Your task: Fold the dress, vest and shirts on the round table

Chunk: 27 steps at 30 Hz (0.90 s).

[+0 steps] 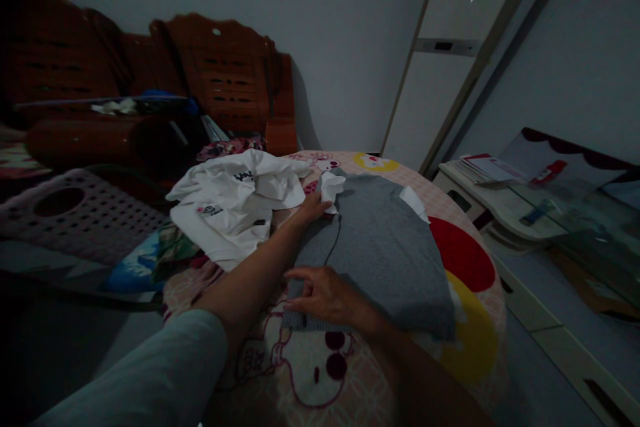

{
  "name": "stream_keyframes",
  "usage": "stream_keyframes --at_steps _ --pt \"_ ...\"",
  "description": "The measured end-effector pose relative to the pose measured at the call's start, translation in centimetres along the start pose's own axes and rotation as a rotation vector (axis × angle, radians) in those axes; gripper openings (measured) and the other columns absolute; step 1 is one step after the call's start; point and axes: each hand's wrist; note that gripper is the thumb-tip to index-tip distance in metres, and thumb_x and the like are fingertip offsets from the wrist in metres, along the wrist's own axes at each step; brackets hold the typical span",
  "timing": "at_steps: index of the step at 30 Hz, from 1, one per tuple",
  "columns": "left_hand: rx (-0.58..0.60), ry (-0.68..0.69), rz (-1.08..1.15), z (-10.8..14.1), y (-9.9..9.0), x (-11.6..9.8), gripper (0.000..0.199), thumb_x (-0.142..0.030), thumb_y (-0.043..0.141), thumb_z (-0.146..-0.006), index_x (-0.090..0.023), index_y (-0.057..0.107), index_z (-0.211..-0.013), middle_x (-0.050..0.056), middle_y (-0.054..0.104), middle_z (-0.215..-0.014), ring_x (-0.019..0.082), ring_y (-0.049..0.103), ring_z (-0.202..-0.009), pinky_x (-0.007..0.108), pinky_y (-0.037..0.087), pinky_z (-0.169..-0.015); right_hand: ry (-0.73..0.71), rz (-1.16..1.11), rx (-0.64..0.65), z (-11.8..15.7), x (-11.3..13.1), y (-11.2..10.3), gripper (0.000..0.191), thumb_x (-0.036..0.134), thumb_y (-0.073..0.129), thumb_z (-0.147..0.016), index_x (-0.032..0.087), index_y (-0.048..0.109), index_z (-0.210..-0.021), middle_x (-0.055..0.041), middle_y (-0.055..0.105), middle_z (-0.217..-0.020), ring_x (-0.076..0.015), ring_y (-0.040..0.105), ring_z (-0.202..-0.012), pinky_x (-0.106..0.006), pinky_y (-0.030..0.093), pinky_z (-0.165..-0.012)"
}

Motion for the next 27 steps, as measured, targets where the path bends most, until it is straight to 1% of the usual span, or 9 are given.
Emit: stream_keyframes --at_steps 3,5,8,11,13,16,19,22,27 --pt "-0.075 -0.096 0.182 -0.4 0.3 0.5 0.027 -0.021 0.061 -0.085 -0.011 0.067 -0.108 0.018 0.071 -0.113 0.025 0.066 -0.099 0.039 0.055 -0.087 -0.064 0.226 -0.037 0.0 -0.2 0.7 0.046 0.033 0.071 -0.084 0.021 0.066 -0.128 0.0003 0.067 -0.07 -0.0143 0.061 -0.064 -0.024 0.043 -0.063" --pt "-0.091 -0.15 0.369 -0.6 0.8 0.8 0.024 -0.018 0.063 -0.083 -0.012 0.067 -0.106 0.017 0.073 -0.107 0.023 0.068 -0.088 0.037 0.057 -0.08 -0.055 0.32 -0.079 0.0 -0.5 0.9 0.044 0.033 0.07 -0.085 0.021 0.067 -0.127 -0.0017 0.07 -0.074 -0.0164 0.064 -0.07 -0.026 0.044 -0.069" --pt "-0.131 -0.216 0.645 -0.8 1.3 1.1 0.028 -0.015 0.067 -0.08 -0.014 0.068 -0.108 0.015 0.074 -0.099 0.02 0.068 -0.077 0.035 0.058 -0.072 0.0 0.35 -0.142 0.0 -0.6 1.3 0.046 0.027 0.07 -0.082 0.02 0.067 -0.127 -0.0028 0.073 -0.079 -0.0174 0.066 -0.075 -0.026 0.046 -0.072" --pt "-0.16 -0.254 0.812 -0.8 1.4 1.2 0.031 -0.013 0.068 -0.077 -0.014 0.068 -0.108 0.011 0.073 -0.09 0.018 0.067 -0.072 0.033 0.059 -0.07 0.002 0.335 -0.163 -0.2 -0.2 1.7 0.043 0.016 0.064 -0.081 0.019 0.069 -0.124 -0.0022 0.074 -0.08 -0.0161 0.066 -0.073 -0.025 0.046 -0.07" --pt "-0.159 -0.27 0.878 -0.8 1.3 1.1 0.028 -0.011 0.067 -0.077 -0.013 0.069 -0.105 0.01 0.071 -0.086 0.017 0.066 -0.07 0.032 0.059 -0.068 -0.005 0.308 -0.167 -0.2 0.1 1.6 0.04 0.013 0.064 -0.08 0.02 0.071 -0.118 -0.001 0.073 -0.078 -0.0148 0.065 -0.069 -0.024 0.045 -0.068" --pt "-0.16 -0.27 0.938 -0.7 1.1 0.8 0.024 -0.008 0.066 -0.077 -0.011 0.068 -0.101 0.008 0.069 -0.083 0.015 0.065 -0.068 0.031 0.06 -0.067 0.004 0.273 -0.206 -0.2 -0.3 1.0 0.036 0.022 0.066 -0.083 0.019 0.07 -0.119 -0.0007 0.071 -0.074 -0.0146 0.063 -0.066 -0.024 0.045 -0.066" --pt "-0.169 -0.275 0.965 -0.5 1.0 0.5 0.023 -0.008 0.066 -0.077 -0.011 0.067 -0.1 0.007 0.069 -0.082 0.014 0.064 -0.066 0.031 0.06 -0.065 -0.006 0.371 -0.36 -0.2 -1.6 0.6 0.042 0.025 0.062 -0.089 0.017 0.063 -0.13 -0.0044 0.072 -0.079 -0.018 0.065 -0.074 -0.029 0.047 -0.074" --pt "-0.186 -0.272 0.991 -0.4 0.8 0.2 0.026 -0.01 0.067 -0.077 -0.011 0.067 -0.103 0.006 0.069 -0.08 0.015 0.064 -0.065 0.031 0.061 -0.063 0.004 0.454 -0.504 -0.5 -2.7 0.7 0.045 0.024 0.062 -0.088 0.017 0.06 -0.132 -0.0069 0.072 -0.084 -0.0207 0.066 -0.083 -0.032 0.047 -0.082" --pt "-0.268 -0.182 1.008 -0.2 0.4 0.1 0.031 -0.014 0.067 -0.075 -0.014 0.067 -0.106 0.004 0.069 -0.076 0.015 0.064 -0.064 0.028 0.059 -0.058 -0.017 0.335 -0.633 -1.8 -2.9 0.5 0.045 0.02 0.069 -0.08 0.021 0.065 -0.124 -0.0061 0.07 -0.095 -0.0197 0.065 -0.087 -0.031 0.049 -0.081"
Point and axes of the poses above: each hand's wrist, its own z-axis away from the middle knuckle, its own y-axis out of the palm, x = y × z
